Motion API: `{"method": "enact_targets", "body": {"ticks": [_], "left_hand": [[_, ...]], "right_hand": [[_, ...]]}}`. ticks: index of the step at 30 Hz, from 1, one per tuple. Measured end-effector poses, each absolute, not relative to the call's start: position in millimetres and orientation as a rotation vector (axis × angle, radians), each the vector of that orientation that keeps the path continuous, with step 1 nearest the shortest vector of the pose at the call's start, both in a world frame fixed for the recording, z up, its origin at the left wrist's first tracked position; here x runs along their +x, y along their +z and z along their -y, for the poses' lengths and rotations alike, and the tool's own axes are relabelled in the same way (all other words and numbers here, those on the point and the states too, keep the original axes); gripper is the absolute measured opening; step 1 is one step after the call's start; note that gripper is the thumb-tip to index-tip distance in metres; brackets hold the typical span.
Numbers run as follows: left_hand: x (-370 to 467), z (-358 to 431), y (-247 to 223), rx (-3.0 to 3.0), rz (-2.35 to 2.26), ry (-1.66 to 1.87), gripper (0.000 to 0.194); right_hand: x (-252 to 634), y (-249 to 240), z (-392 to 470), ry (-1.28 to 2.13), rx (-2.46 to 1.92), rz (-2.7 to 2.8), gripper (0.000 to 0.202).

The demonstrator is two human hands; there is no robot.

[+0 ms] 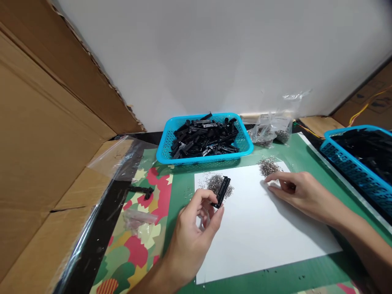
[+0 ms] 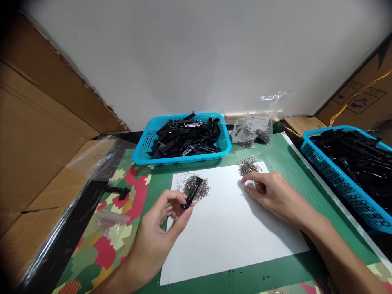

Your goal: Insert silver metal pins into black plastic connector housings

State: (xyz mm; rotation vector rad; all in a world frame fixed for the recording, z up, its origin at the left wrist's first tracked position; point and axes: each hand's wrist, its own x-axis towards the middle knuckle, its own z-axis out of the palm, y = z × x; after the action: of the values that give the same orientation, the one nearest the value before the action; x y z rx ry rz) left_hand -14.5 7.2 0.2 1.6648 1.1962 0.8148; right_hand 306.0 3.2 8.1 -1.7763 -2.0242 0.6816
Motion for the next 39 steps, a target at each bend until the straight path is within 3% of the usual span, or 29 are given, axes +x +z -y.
{"method": "enact_targets", "body": {"ticks": [14,39], "left_hand": [[-13,-6,1,1.691,-1.128,0.809,0.01],[-12,-4,4,1.73,-1.128,0.787,0.006]], "right_hand": [[310,-2,-6,0.522,-1.828,1.995,0.027],[312,1,-2,0.623,-1.742,2.07,0.03]]}}
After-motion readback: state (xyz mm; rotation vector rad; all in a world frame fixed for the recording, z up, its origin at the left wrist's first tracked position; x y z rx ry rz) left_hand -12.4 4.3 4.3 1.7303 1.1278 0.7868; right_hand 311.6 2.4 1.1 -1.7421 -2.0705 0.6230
